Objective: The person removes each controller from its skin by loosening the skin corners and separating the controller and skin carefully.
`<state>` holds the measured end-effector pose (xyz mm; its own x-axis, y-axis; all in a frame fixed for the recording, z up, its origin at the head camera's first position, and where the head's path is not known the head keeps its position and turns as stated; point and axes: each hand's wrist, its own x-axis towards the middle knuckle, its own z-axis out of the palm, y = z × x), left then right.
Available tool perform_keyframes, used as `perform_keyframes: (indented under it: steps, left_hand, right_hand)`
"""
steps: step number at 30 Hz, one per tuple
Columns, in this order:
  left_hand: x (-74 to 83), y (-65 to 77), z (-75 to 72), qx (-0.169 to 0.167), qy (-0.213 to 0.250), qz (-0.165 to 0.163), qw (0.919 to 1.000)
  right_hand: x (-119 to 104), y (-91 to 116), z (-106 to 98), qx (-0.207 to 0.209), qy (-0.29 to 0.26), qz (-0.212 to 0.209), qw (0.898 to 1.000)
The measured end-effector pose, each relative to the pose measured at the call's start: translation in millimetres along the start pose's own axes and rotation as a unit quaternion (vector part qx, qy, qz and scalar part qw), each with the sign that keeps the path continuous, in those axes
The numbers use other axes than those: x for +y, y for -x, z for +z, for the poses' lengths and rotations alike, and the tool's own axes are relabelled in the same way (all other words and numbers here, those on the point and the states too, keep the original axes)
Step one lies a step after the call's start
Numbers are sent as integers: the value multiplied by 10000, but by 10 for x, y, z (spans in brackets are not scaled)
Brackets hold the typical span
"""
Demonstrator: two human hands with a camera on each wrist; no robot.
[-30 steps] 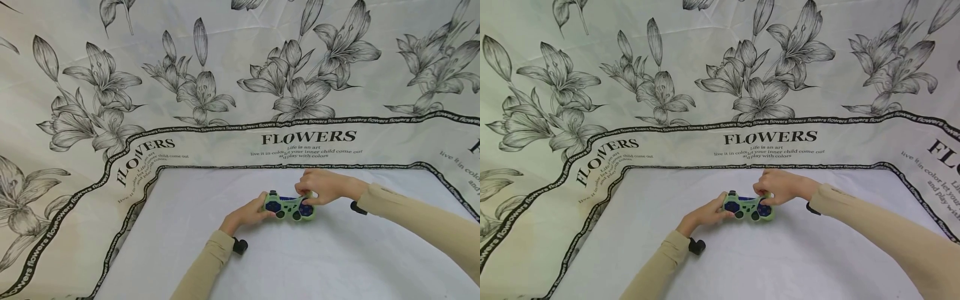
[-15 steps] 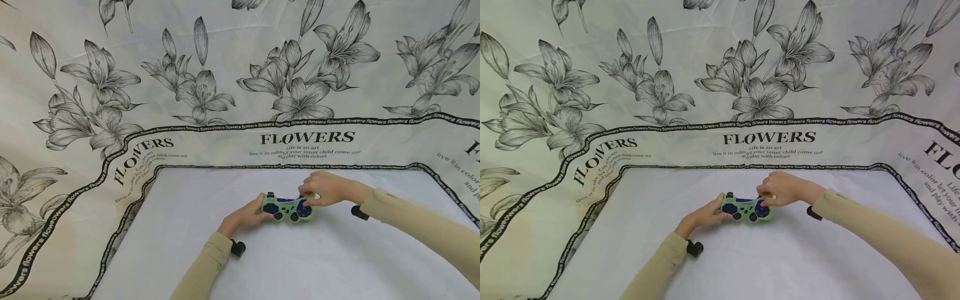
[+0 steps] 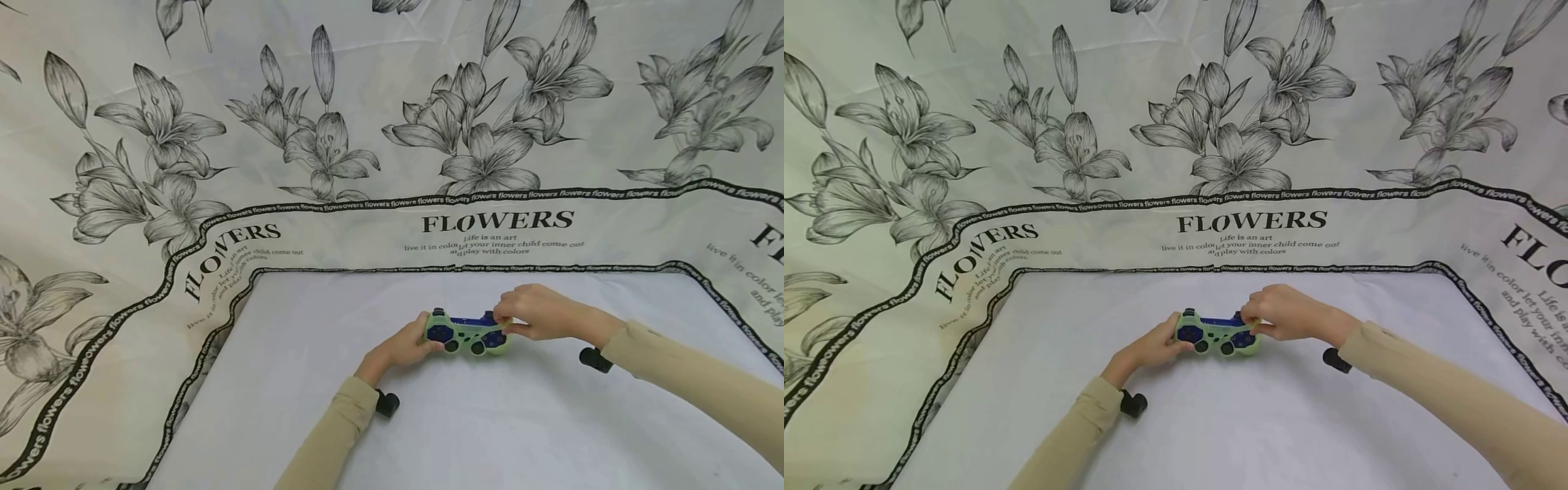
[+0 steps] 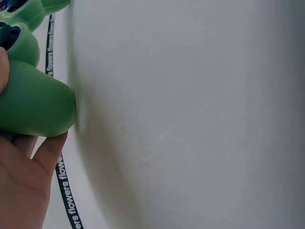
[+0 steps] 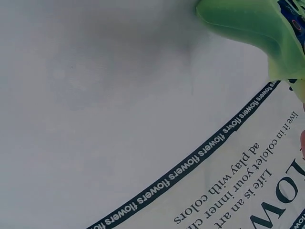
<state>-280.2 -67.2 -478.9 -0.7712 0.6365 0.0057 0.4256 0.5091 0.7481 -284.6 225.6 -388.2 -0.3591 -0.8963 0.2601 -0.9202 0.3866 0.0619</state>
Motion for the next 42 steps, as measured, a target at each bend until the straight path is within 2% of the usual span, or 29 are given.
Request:
perform_keyframes:
  steps: [15,20,28,42]
  left_hand:
    - [6,20,10,20,39,-66,10000]
    - [-17,29,36,-19,38,-127,9999]
    - [-10,26,9,-13,35,-40,10000]
    - [-10,21,25,11,21,-166,9999]
  right_hand:
    - [-92,136,132,813,16,-319,9962]
    - [-147,216,190,878,-91,-178,9959]
    - [-230,320,257,986,-304,62,9946]
    - [-334,307,338,1251,96,119,9920]
